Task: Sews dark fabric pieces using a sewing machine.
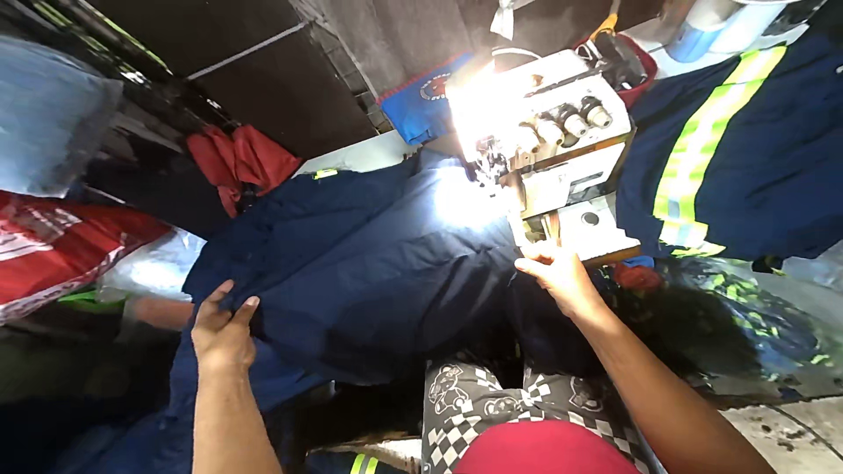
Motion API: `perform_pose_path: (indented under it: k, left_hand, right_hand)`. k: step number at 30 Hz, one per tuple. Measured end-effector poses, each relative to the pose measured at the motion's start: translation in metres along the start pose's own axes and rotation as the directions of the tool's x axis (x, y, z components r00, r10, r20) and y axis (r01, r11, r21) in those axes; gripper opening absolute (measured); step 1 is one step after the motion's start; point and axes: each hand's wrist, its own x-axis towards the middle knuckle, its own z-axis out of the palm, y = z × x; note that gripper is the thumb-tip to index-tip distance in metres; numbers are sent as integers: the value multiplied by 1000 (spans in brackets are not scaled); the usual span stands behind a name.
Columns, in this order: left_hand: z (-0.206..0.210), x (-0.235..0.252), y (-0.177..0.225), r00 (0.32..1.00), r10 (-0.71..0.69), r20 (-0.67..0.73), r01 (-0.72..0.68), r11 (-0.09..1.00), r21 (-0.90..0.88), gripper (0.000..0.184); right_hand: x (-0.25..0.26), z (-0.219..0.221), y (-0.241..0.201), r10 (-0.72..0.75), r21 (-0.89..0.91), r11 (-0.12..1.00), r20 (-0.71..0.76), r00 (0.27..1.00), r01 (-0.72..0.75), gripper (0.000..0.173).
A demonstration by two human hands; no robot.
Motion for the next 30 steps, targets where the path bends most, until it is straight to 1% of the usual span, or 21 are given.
perform_pose_path:
  k: [3,6,10,16,19,21,22,23,24,25,26,27,28,29,30]
  left_hand:
    - [-4,8,11,998,38,-45,-40,998,-42,58]
    - [-4,16,26,997,32,-72,-35,998,-44,58]
    - [-2,34,46,993,35,-109,-41,998,-56,56]
    - [3,67,72,988,-24,-149,-6,981,-195,52]
    - [12,84,94,986,7,-167,-40,979,-198,51]
    - [20,101,114,983,64,-172,-97,977,-190,50]
    - [24,113,122,978,126,-169,-155,973,-174,50]
    - [30,125,128,963,217,-162,-238,964,-123,51]
    - [36,138,133,939,318,-131,-323,946,-17,51]
    - [42,149,136,916,397,-57,-384,910,155,50]
    - [46,156,137,908,417,45,-405,843,354,49]
    - [52,158,137,917,372,141,-390,771,504,51]
    - [59,153,136,931,301,208,-366,742,562,57]
    - [67,134,134,935,258,242,-351,766,539,62]
    - [74,102,129,925,258,279,-364,811,457,60]
  right_hand:
    - [5,2,-8,-8,-5,1000,-34,999,8,12]
    - [15,5,-17,-29,32,999,-58,998,31,15]
    - [29,7,-24,-35,68,997,-63,997,39,14]
    - [48,4,-30,-91,-31,996,-46,995,90,21]
    - [55,6,-35,-114,2,993,-44,992,114,27]
    - [58,8,-39,-122,-5,993,-55,991,122,30]
    - [60,9,-41,-120,-14,993,-59,991,120,30]
    - [61,10,-42,-116,-20,993,-68,991,115,30]
    - [62,12,-42,-110,-23,994,-82,991,109,30]
    - [63,14,-42,-100,-21,995,-97,990,99,31]
    - [62,16,-40,-89,-12,996,-101,991,88,30]
    - [61,16,-36,-92,1,996,-83,992,92,28]
    - [60,12,-32,-110,16,994,-32,993,111,24]
    - [58,5,-28,-123,30,992,57,991,121,19]
    - [53,-5,-23,-117,23,993,173,978,114,17]
